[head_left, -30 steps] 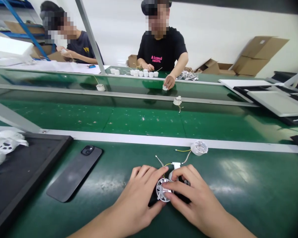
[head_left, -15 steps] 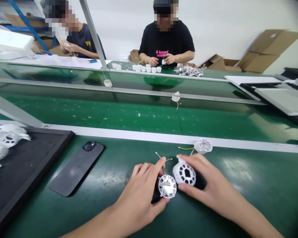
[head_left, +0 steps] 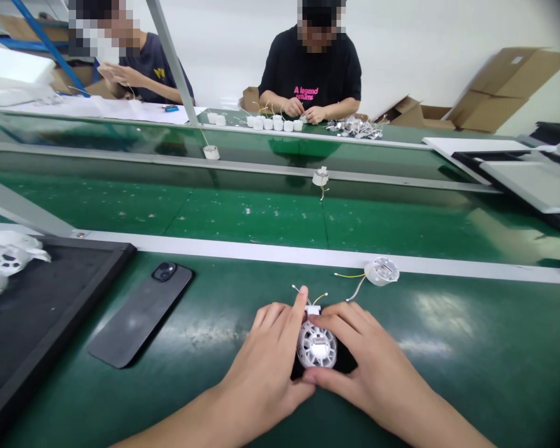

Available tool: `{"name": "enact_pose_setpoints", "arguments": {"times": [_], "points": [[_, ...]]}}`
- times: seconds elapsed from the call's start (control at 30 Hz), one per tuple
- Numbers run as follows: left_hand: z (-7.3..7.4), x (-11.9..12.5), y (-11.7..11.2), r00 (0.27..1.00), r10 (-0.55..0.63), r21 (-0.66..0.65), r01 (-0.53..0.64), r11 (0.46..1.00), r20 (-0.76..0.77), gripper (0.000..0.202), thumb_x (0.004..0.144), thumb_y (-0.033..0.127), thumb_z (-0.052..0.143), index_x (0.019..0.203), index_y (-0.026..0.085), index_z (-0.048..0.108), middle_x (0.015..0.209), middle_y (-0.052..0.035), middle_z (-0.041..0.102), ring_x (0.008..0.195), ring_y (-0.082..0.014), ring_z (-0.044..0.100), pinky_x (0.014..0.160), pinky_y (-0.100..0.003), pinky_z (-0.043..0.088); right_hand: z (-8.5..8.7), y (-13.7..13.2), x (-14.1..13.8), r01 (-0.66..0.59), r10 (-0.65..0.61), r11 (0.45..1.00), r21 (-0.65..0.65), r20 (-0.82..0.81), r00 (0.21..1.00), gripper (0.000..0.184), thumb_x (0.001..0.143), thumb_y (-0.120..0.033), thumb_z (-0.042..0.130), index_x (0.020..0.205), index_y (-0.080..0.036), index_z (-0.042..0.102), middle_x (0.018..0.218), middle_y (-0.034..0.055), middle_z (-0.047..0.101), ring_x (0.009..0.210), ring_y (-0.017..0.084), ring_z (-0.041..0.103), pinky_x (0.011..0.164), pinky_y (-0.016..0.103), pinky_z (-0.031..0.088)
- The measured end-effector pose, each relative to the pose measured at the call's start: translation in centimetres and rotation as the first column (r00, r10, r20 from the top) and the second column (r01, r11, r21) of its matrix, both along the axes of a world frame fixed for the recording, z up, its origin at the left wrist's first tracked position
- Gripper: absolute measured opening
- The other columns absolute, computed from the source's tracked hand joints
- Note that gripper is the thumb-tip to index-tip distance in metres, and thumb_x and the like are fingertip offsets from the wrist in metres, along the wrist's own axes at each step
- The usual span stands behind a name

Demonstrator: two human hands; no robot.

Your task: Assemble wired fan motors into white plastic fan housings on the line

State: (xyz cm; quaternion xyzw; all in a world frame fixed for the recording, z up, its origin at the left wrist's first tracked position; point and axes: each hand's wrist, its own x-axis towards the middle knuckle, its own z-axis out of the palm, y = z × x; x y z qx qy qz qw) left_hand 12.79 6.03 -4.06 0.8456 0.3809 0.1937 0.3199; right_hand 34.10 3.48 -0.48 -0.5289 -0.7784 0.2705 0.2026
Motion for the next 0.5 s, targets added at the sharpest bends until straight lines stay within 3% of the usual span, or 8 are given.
{"name": "enact_pose_setpoints", "arguments": {"times": [0.07,0.13,0.23,0.3,0.37,0.43,0.5], "points": [[0.5,-0.2,0.1,1.000,-0.011,0.018,0.010,1.000,0.015,0.124,0.074,0.015,0.072,0.167,0.028,-0.009,0.140,-0.0110,0.054,0.122,-0.0340,0.046,0.108,-0.055,0.040,-0.4,0.1,0.3,-0.024,0.019,0.996,0.081,0.071,0.997,0.054,0.088,-0.050,0.083,0.133,-0.032,0.059,0.122,0.0061,0.068,0.110,0.032,0.062,0.088,0.052,0.054],[1.4,-0.5,0.6,0.998,-0.033,-0.006,0.033,0.999,0.053,0.113,0.074,0.016,0.072,0.167,0.027,0.010,0.139,-0.0102,0.056,0.123,-0.0332,0.049,0.109,-0.054,0.040,-0.8,0.2,0.4,-0.035,0.027,0.992,0.123,0.072,0.997,0.054,0.092,-0.051,0.079,0.135,-0.029,0.057,0.123,0.0072,0.068,0.110,0.032,0.062,0.088,0.052,0.054],[3.1,-1.0,1.3,0.984,0.063,-0.181,-0.032,0.983,0.167,0.050,0.091,0.026,0.066,0.140,0.027,0.056,0.124,-0.0052,0.067,0.113,-0.0271,0.059,0.104,-0.046,0.046,-1.1,0.3,0.1,-0.053,0.052,0.981,0.184,0.011,0.999,0.054,0.094,-0.051,0.077,0.137,-0.027,0.055,0.122,0.0077,0.069,0.108,0.029,0.064,0.088,0.048,0.056],[3.8,-0.9,1.1,0.952,0.158,-0.339,-0.062,0.939,0.264,0.024,0.100,0.034,0.060,0.122,0.024,0.066,0.114,-0.0042,0.072,0.103,-0.0233,0.065,0.095,-0.040,0.051,-1.4,0.1,0.0,-0.064,0.072,0.956,0.286,-0.016,0.997,0.055,0.092,-0.051,0.079,0.136,-0.027,0.057,0.121,0.0073,0.070,0.106,0.029,0.066,0.086,0.045,0.059],[3.9,-0.4,0.4,0.909,0.183,-0.487,0.026,0.873,0.376,0.029,0.101,0.041,0.062,0.121,0.020,0.065,0.115,-0.0072,0.073,0.101,-0.0229,0.069,0.090,-0.035,0.055,-2.2,-0.2,0.5,-0.065,0.080,0.906,0.419,-0.018,0.997,0.058,0.089,-0.051,0.082,0.137,-0.029,0.059,0.121,0.0072,0.072,0.104,0.029,0.070,0.084,0.044,0.061],[3.8,0.3,0.3,0.885,0.125,-0.538,0.157,0.828,0.449,0.040,0.102,0.046,0.062,0.126,0.015,0.061,0.118,-0.0111,0.073,0.102,-0.0236,0.071,0.087,-0.032,0.057,-3.3,-0.2,1.7,-0.081,0.090,0.865,0.495,0.005,0.996,0.062,0.085,-0.050,0.084,0.139,-0.035,0.060,0.120,0.0066,0.074,0.102,0.032,0.073,0.082,0.045,0.063],[4.1,0.5,1.9,0.940,0.027,-0.408,0.122,0.905,0.341,0.041,0.103,0.048,0.061,0.126,0.014,0.060,0.115,-0.0103,0.074,0.100,-0.0219,0.073,0.084,-0.028,0.058,-4.5,0.5,3.5,-0.065,0.092,0.821,0.568,-0.019,0.996,0.065,0.080,-0.053,0.086,0.139,-0.041,0.062,0.119,0.0062,0.076,0.101,0.038,0.073,0.083,0.054,0.062]]}}
